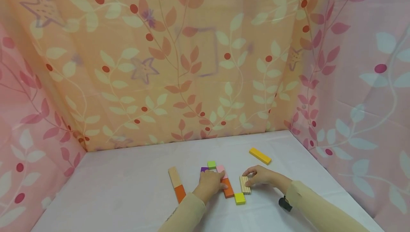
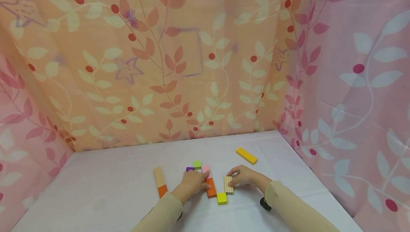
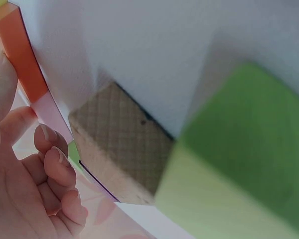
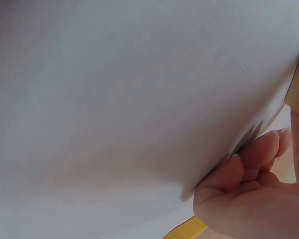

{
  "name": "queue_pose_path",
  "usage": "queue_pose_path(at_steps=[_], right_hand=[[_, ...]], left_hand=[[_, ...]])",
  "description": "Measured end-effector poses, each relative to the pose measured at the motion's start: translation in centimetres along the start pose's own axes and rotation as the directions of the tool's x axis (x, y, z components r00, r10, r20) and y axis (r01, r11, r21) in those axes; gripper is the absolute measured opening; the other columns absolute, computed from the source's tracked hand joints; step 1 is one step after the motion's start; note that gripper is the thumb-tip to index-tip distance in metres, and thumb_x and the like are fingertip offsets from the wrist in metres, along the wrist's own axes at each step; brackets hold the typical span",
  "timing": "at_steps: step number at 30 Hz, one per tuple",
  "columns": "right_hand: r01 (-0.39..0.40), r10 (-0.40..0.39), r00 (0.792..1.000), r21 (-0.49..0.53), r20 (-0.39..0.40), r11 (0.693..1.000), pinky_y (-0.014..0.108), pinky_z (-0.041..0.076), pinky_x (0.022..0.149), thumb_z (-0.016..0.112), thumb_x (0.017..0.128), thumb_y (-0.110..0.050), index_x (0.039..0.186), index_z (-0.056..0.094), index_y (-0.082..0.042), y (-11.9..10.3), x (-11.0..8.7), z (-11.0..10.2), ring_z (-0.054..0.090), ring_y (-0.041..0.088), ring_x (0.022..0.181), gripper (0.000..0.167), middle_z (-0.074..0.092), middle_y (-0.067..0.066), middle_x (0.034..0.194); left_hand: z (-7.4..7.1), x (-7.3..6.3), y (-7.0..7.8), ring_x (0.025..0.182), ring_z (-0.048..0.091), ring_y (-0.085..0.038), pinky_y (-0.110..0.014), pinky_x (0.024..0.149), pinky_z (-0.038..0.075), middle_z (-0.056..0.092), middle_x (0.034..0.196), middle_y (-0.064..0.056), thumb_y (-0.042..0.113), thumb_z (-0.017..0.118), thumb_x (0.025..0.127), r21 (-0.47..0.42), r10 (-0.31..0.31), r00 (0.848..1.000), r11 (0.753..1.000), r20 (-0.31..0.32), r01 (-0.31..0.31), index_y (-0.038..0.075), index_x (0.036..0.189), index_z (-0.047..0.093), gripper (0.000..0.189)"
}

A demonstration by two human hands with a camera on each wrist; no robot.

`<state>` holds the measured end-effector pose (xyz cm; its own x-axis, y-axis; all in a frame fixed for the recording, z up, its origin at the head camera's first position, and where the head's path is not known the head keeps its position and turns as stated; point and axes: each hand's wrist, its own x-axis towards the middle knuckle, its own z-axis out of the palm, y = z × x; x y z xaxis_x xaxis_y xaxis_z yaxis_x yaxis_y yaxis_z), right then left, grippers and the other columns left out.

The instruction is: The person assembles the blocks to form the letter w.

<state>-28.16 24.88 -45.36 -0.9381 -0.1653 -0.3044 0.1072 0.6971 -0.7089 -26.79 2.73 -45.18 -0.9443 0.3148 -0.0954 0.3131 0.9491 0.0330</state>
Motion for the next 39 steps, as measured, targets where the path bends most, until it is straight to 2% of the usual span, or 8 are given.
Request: queue_pose_path(at_steps=[5, 8, 13, 18, 22, 29, 36, 39], right_hand=[[-0.005, 0.01, 0.997, 0.063, -0.071, 0.998, 0.031, 0.04, 0.065, 0.08, 0.081, -0.022, 0.115, 0.07, -0.01, 1.0, 0.2, -1.0, 0.047, 0.023, 0.08, 0.037, 0.054, 0.01, 0.097], [-0.001, 0.012, 0.991, 0.082, -0.136, 0.997, 0.031, 0.039, 0.064, 0.078, 0.083, -0.024, 0.118, 0.069, -0.007, 1.6, 0.5, -2.1, 0.046, 0.024, 0.081, 0.04, 0.053, 0.013, 0.098], [0.007, 0.02, 0.973, 0.118, -0.229, 0.993, 0.039, 0.046, 0.079, 0.074, 0.087, -0.025, 0.126, 0.063, -0.002, 2.8, 1.4, -4.4, 0.049, 0.034, 0.101, 0.046, 0.051, 0.03, 0.124], [-0.019, 0.059, 0.954, 0.138, -0.293, 0.99, 0.056, 0.04, 0.096, 0.07, 0.09, -0.031, 0.138, 0.052, -0.002, 4.4, 2.4, -6.3, 0.041, 0.048, 0.121, 0.058, 0.037, 0.037, 0.139], [-0.04, 0.073, 0.956, 0.121, -0.285, 0.992, 0.06, 0.033, 0.102, 0.071, 0.089, -0.032, 0.141, 0.046, 0.001, 5.6, 3.1, -7.1, 0.035, 0.051, 0.127, 0.066, 0.031, 0.037, 0.144], [-0.114, 0.127, 0.976, 0.083, -0.176, 0.99, 0.064, 0.023, 0.106, 0.075, 0.085, -0.033, 0.143, 0.041, 0.002, 6.4, 3.3, -7.8, 0.026, 0.054, 0.131, 0.075, 0.025, 0.038, 0.145], [-0.179, 0.188, 0.967, 0.068, -0.17, 0.982, 0.058, 0.034, 0.102, 0.078, 0.082, -0.031, 0.138, 0.047, 0.002, 6.3, 3.5, -7.9, 0.041, 0.043, 0.114, 0.073, 0.034, 0.037, 0.14], [-0.181, 0.193, 0.962, 0.078, -0.193, 0.98, 0.059, 0.032, 0.103, 0.078, 0.082, -0.025, 0.135, 0.05, 0.006, 6.2, 3.6, -7.6, 0.043, 0.041, 0.111, 0.068, 0.039, 0.036, 0.136]], left_hand=[[0.1, 0.0, -0.1, 0.108, 0.059, -0.032, -0.048, 0.096, 0.043, 0.067, 0.116, -0.009, 0.054, 0.068, 0.082, -0.014, 0.003, 1.0, 1.0, 0.004, -0.003, 0.028, 0.135, 0.06, 0.06], [0.0, 0.0, -0.1, 0.109, 0.059, -0.032, -0.048, 0.096, 0.043, 0.068, 0.116, -0.007, 0.054, 0.068, 0.082, -0.021, 0.004, 1.0, 1.0, 0.004, -0.004, 0.028, 0.135, 0.059, 0.06], [-0.3, -0.1, -0.1, 0.109, 0.059, -0.032, -0.048, 0.097, 0.043, 0.067, 0.117, -0.007, 0.053, 0.068, 0.082, -0.023, 0.009, 1.0, 1.0, 0.008, -0.008, 0.028, 0.135, 0.059, 0.06], [-0.4, -0.1, -0.1, 0.109, 0.059, -0.032, -0.049, 0.097, 0.043, 0.067, 0.117, -0.009, 0.053, 0.067, 0.083, -0.023, 0.014, 1.0, 1.0, 0.013, -0.014, 0.028, 0.135, 0.059, 0.059], [-0.2, 0.0, 0.0, 0.11, 0.058, -0.033, -0.05, 0.098, 0.042, 0.066, 0.118, -0.01, 0.053, 0.068, 0.083, -0.041, 0.002, 1.0, 0.999, 0.025, 0.0, 0.028, 0.136, 0.059, 0.059], [-0.4, -0.2, 0.2, 0.106, 0.058, -0.032, -0.049, 0.097, 0.043, 0.066, 0.116, -0.012, 0.054, 0.067, 0.082, -0.03, -0.013, 1.0, 0.999, 0.022, 0.013, 0.029, 0.135, 0.059, 0.059], [-0.5, -0.5, 0.3, 0.104, 0.059, -0.031, -0.047, 0.095, 0.044, 0.067, 0.113, -0.011, 0.055, 0.068, 0.082, -0.008, -0.026, 1.0, 1.0, 0.014, 0.026, 0.031, 0.134, 0.06, 0.058], [-0.4, -0.4, 0.3, 0.105, 0.058, -0.031, -0.047, 0.095, 0.043, 0.066, 0.114, -0.012, 0.054, 0.068, 0.082, -0.018, -0.032, 0.999, 0.999, 0.022, 0.032, 0.031, 0.135, 0.059, 0.058]])
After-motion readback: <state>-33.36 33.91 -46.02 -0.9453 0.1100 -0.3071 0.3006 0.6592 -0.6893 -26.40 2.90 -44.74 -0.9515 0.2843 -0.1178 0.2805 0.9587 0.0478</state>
